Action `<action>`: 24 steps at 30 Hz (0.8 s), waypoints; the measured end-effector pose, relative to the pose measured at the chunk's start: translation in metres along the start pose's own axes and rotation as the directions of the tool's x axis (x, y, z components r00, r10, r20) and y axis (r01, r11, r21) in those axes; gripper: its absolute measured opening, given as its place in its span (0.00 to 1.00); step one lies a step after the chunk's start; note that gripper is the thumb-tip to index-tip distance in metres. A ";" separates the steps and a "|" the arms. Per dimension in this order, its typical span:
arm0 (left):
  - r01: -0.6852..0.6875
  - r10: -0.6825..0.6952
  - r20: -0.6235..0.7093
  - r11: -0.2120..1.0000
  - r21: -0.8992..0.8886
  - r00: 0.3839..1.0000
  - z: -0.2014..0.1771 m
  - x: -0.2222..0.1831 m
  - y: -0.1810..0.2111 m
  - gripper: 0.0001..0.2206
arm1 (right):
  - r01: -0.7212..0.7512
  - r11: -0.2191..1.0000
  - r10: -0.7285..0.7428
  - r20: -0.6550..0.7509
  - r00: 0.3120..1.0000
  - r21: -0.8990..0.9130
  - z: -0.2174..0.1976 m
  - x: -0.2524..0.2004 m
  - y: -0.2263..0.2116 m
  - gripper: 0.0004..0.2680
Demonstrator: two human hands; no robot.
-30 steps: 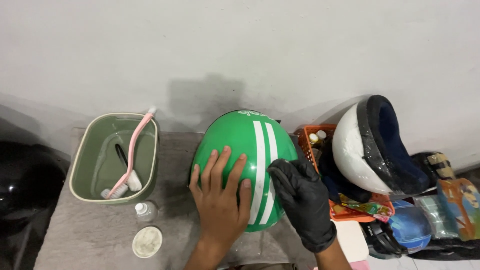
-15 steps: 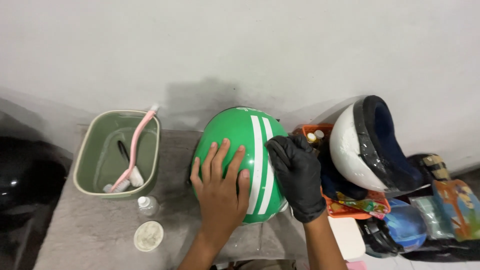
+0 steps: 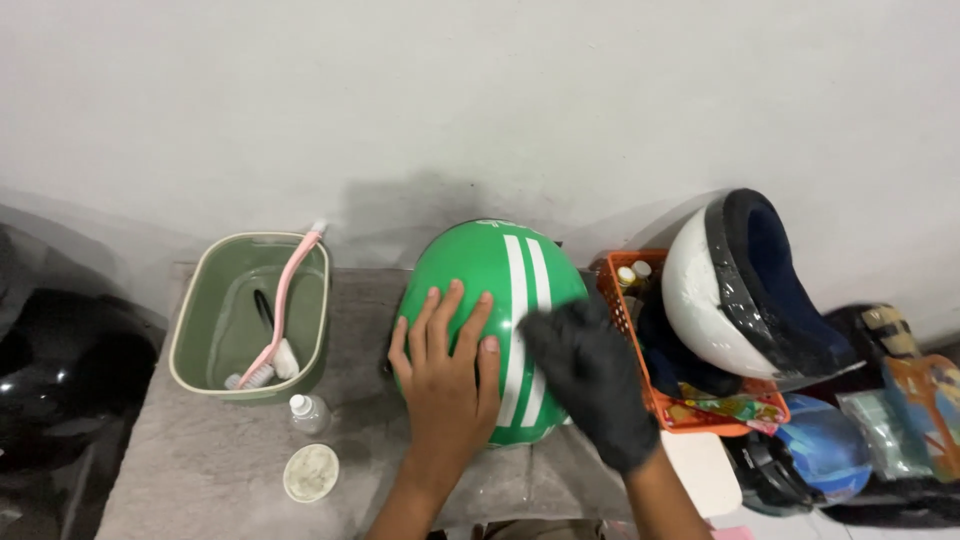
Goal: The person applies a white paste from a small container onto a green helmet using a black cloth. They rub the paste over the helmet's surface, including the white stripes and the logo, then wipe it off with the cloth.
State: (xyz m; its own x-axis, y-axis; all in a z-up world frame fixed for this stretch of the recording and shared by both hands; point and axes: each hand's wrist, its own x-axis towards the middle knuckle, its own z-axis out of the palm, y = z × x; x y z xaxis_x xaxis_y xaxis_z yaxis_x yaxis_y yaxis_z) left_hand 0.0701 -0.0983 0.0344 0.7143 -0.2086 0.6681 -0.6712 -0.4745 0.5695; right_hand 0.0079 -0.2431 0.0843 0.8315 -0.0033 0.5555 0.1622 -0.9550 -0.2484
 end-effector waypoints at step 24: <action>0.007 -0.007 0.009 0.999 -0.039 1.000 0.000 0.000 0.000 0.18 | -0.033 0.966 0.057 -0.084 0.995 0.257 0.009 0.051 0.027 0.04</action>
State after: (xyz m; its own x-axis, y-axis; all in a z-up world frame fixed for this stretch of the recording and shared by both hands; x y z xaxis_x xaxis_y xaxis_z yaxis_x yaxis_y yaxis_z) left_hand 0.0697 -0.0981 0.0346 0.7205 -0.2131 0.6599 -0.6734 -0.4423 0.5924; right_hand 0.0594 -0.2667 0.0993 0.7917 -0.0824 0.6053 0.2654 -0.8461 -0.4623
